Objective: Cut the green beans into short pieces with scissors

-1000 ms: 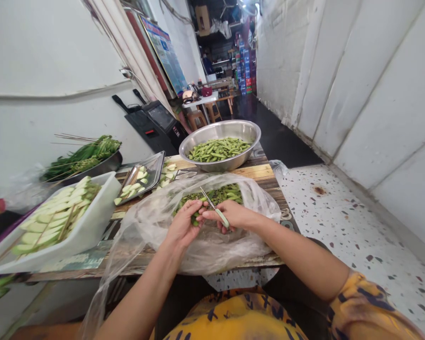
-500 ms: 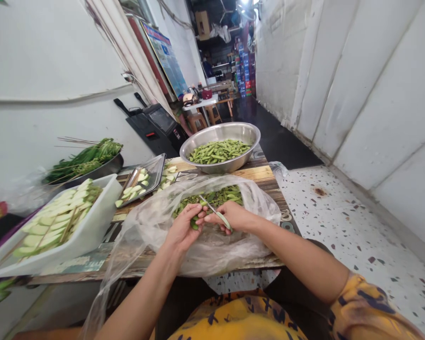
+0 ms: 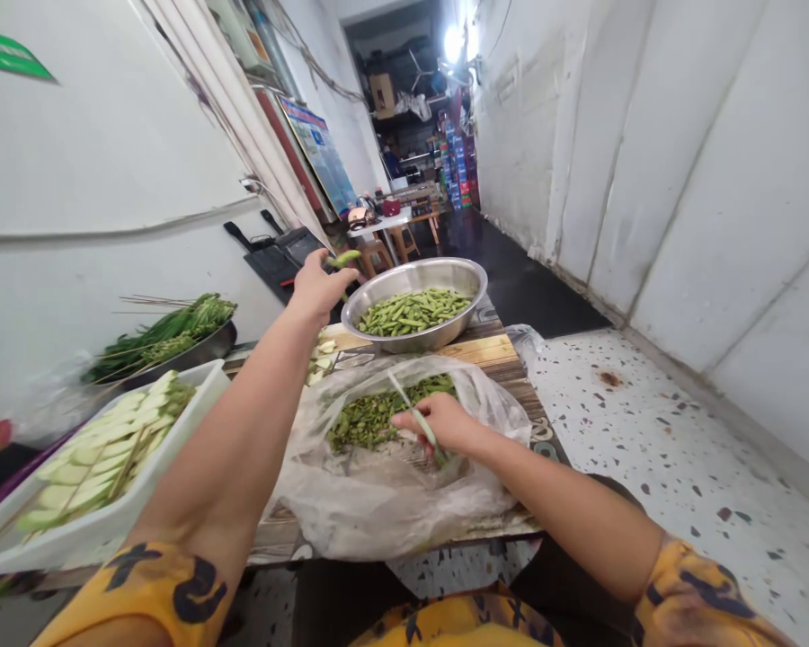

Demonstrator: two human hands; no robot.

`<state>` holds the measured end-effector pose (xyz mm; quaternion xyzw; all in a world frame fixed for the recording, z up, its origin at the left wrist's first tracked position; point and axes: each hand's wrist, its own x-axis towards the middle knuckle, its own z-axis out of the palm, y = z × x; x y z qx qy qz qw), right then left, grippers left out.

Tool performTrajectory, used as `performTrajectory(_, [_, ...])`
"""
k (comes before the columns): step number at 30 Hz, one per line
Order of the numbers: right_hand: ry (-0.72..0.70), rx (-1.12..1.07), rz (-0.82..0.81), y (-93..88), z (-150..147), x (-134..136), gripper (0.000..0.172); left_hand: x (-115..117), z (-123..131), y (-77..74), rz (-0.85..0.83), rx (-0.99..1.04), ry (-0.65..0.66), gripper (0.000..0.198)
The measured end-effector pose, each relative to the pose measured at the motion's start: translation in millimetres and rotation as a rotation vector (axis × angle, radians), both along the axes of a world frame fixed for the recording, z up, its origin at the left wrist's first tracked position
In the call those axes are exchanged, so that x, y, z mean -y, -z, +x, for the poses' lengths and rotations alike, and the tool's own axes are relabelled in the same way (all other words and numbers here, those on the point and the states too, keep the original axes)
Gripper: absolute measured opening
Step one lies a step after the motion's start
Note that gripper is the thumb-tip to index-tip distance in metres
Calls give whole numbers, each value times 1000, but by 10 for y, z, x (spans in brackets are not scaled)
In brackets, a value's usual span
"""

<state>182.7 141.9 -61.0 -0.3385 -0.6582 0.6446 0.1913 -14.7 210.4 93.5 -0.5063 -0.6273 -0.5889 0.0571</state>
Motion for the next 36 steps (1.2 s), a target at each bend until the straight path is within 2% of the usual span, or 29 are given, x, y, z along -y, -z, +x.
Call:
performTrajectory(1, [103, -42, -4, -21, 4, -30, 44, 15, 37, -7, -30, -100, -3, 39])
performTrajectory(3, [275, -129, 4, -62, 22, -105, 41, 187, 156, 70, -43, -251, 37, 35])
performTrajectory(4, [335, -163, 3, -79, 35, -143, 40, 312, 218, 152, -82, -312, 87, 29])
performTrajectory(6, [402, -203, -12, -102, 57, -200, 37, 549, 286, 384, -313, -463, 225, 19])
performTrajectory(7, [410, -211, -16, -109, 63, -215, 36, 631, 277, 523, -432, -553, 272, 21])
performTrajectory(8, [410, -211, -12, -112, 65, -219, 35, 678, 236, 666, -510, -650, 291, 29])
performTrajectory(10, [394, -196, 18, -110, 59, -207, 35, 671, 86, 917, -577, -792, 276, 62])
performTrajectory(12, [377, -166, 53, -99, 47, -184, 34, 589, -80, 1060, -601, -859, 245, 70])
performTrajectory(15, [357, -117, 106, -70, 38, -171, 32, 518, -181, 1033, -517, -878, 125, 61])
performTrajectory(17, [355, -110, 146, -51, 40, -177, 31, 573, -126, 927, -444, -853, 5, 56])
performTrajectory(19, [365, -110, 165, -42, 41, -183, 32, 689, -24, 840, -447, -820, -10, 54])
performTrajectory(20, [371, -107, 160, -44, 39, -183, 31, 754, 28, 821, -472, -798, 45, 53])
performTrajectory(22, [384, -98, 135, -59, 35, -178, 30, 869, 113, 847, -552, -728, 245, 42])
performTrajectory(24, [395, -102, 133, -85, 38, -173, 30, 934, 173, 955, -640, -625, 483, 18])
performTrajectory(26, [422, -121, 152, -109, 53, -184, 31, 929, 223, 1121, -665, -518, 643, 11])
performTrajectory(28, [481, -143, 170, -121, 78, -220, 30, 851, 279, 1296, -620, -430, 673, 13])
performTrajectory(31, [586, -152, 186, -118, 111, -304, 29, 639, 375, 1459, -571, -370, 533, 25])
performTrajectory(33, [623, -128, 185, -109, 121, -354, 29, 489, 449, 1476, -595, -404, 502, 25])
performTrajectory(36, [641, -113, 201, -91, 124, -391, 32, 335, 593, 1438, -707, -504, 596, 23])
